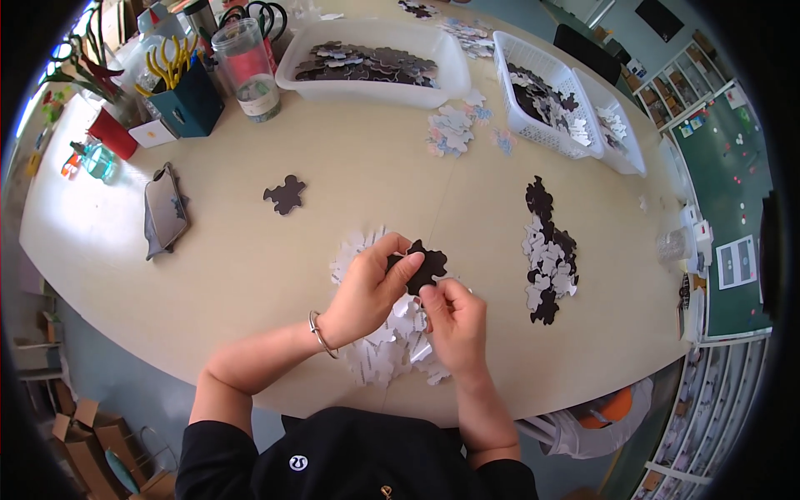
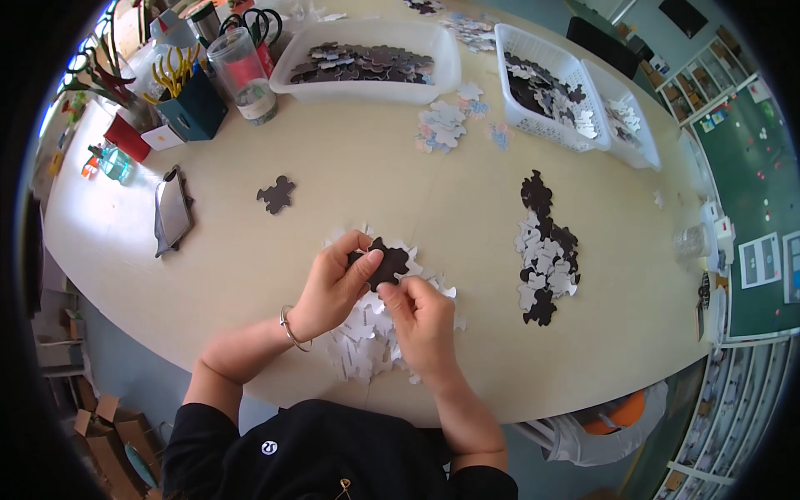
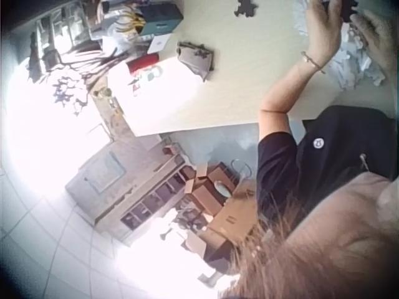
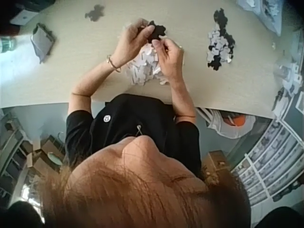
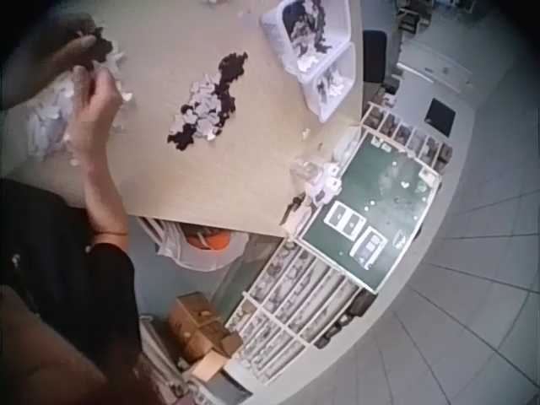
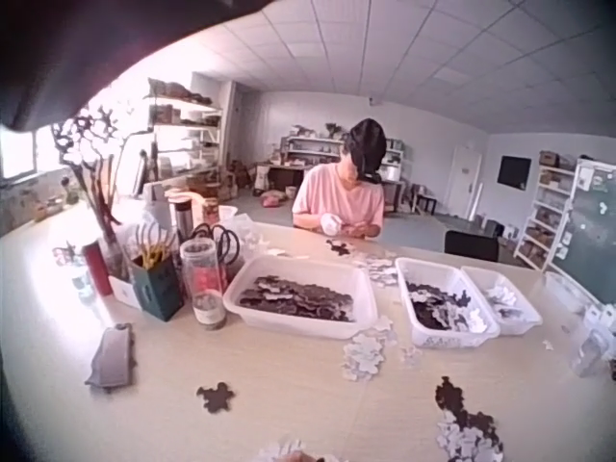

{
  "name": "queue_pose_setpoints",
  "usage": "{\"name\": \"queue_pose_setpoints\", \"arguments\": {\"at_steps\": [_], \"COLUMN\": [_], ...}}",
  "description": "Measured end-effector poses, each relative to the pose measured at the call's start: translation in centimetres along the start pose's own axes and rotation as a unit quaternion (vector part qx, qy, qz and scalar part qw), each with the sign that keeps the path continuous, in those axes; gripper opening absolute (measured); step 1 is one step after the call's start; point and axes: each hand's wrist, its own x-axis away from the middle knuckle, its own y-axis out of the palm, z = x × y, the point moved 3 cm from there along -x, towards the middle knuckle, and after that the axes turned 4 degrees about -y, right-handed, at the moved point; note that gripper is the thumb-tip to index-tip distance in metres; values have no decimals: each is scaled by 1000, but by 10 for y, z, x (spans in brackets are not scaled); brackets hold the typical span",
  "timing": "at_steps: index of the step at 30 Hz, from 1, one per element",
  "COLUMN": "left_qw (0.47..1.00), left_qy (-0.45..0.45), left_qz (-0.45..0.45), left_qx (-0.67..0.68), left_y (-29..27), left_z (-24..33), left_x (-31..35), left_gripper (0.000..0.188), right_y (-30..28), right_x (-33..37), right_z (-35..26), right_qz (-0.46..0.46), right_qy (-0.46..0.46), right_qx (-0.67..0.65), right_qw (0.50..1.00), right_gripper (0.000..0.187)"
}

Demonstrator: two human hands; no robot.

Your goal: Sorting and inspecting small white and black foam or plastic cutouts at a table in a workshop environment.

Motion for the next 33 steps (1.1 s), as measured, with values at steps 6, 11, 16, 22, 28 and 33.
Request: {"name": "queue_pose_setpoints", "arguments": {"at_steps": [6,11,16,22,28,33], "left_qw": [994,970,969,968,964,991], "left_qy": [31,-83,-101,-49,-104,-76], "left_qz": [-103,-199,-211,-212,-240,-90], "left_qx": [4,113,82,-128,-50,62], "left_y": [-5,-19,-28,-31,-43,-77], "left_z": [5,5,12,8,2,33], "left_x": [5,6,-3,-11,-29,-110], "left_gripper": [23,18,19,22,25,25], "right_y": [0,-4,-15,-10,-5,-30], "right_x": [2,-5,-16,-38,-58,-135], "right_z": [-2,0,10,-2,12,51], "right_qz": [28,-109,-153,11,-92,69], "right_qy": [-112,-31,75,-144,-3,-68], "right_qx": [139,-15,-176,173,-67,136], "right_qw": [983,993,970,974,994,986], "right_gripper": [21,19,28,30,35,27]}}
